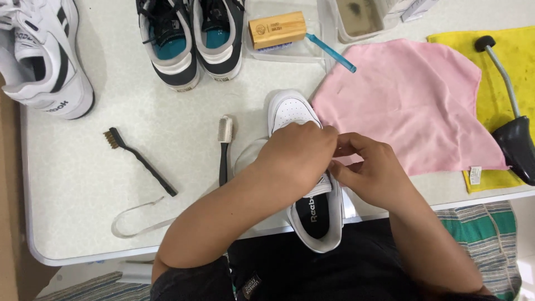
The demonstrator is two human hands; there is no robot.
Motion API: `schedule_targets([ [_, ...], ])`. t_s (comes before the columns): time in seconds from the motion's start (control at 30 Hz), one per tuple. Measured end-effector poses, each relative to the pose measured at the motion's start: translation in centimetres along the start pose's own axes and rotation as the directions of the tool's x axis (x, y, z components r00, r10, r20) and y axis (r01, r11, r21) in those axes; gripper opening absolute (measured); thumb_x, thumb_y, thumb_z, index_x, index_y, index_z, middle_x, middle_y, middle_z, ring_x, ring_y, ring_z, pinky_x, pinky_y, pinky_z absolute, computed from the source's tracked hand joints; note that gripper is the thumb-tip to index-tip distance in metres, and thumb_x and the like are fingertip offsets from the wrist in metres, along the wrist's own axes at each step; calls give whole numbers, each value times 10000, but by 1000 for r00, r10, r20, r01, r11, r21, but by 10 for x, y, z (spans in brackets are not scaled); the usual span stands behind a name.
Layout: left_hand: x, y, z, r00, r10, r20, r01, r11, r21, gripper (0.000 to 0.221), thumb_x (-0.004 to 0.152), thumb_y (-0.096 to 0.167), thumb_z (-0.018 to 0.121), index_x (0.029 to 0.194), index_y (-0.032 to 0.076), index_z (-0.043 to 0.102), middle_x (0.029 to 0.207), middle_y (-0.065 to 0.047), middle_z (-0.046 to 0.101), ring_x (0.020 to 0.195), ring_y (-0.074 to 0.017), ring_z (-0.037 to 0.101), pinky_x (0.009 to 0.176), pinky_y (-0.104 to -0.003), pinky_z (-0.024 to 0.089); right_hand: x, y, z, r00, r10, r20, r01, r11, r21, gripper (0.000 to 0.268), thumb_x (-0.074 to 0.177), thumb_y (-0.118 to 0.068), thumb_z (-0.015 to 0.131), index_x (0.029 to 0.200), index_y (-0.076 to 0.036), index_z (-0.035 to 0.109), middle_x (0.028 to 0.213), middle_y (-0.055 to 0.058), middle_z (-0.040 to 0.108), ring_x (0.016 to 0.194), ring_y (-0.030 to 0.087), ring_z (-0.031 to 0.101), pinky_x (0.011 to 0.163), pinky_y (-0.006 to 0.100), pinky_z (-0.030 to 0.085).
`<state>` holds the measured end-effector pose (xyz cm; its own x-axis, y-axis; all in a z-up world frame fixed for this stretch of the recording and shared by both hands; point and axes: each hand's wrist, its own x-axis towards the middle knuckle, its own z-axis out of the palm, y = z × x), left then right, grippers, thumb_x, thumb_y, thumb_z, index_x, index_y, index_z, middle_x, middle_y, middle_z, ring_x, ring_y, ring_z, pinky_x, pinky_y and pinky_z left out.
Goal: Threading white shoelaces through the eyelets of a white Reebok sneaker on a repair bench.
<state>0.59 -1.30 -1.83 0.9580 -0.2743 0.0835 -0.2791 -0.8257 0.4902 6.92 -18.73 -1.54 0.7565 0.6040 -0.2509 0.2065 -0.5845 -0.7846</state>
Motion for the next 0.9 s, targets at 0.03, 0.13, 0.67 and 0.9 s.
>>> schedule_targets([
  [0.03,-2,1,-7,998,-51,42,51,999,-5,95,888,-85,586,815,-32,617,666,-153,629,591,-281,686,570,-472,582,1,-1,0,1000,8,12,-8,1000,3,390,780,-103,756,1129,65,708,1017,256,746,1071,408,741,755,506,658],
  [0.13,-4,-8,12,992,-111,52,113,993,-28,134,940,-2,587,822,-19,647,654,-164,647,552,-239,679,592,-411,599,0,1,0,1000,15,13,-16,999,50,397,771,-73,765,1137,72,718,1026,274,752,1073,422,741,758,507,655],
  [0.67,8,15,14,982,-189,-8,189,982,18,85,848,-19,644,874,-88,685,667,-212,623,621,-364,697,529,-506,571,-3,5,3,1000,-11,-14,12,998,65,381,769,-115,813,1106,49,745,945,262,752,1014,406,749,711,487,660],
  [0.9,14,18,8,947,-313,77,314,949,-1,163,871,15,648,1002,-81,657,698,-204,665,655,-387,734,556,-509,598,-1,2,1,1000,-17,-9,17,997,76,380,776,-114,800,1105,65,734,961,283,747,1028,437,743,716,514,663],
])
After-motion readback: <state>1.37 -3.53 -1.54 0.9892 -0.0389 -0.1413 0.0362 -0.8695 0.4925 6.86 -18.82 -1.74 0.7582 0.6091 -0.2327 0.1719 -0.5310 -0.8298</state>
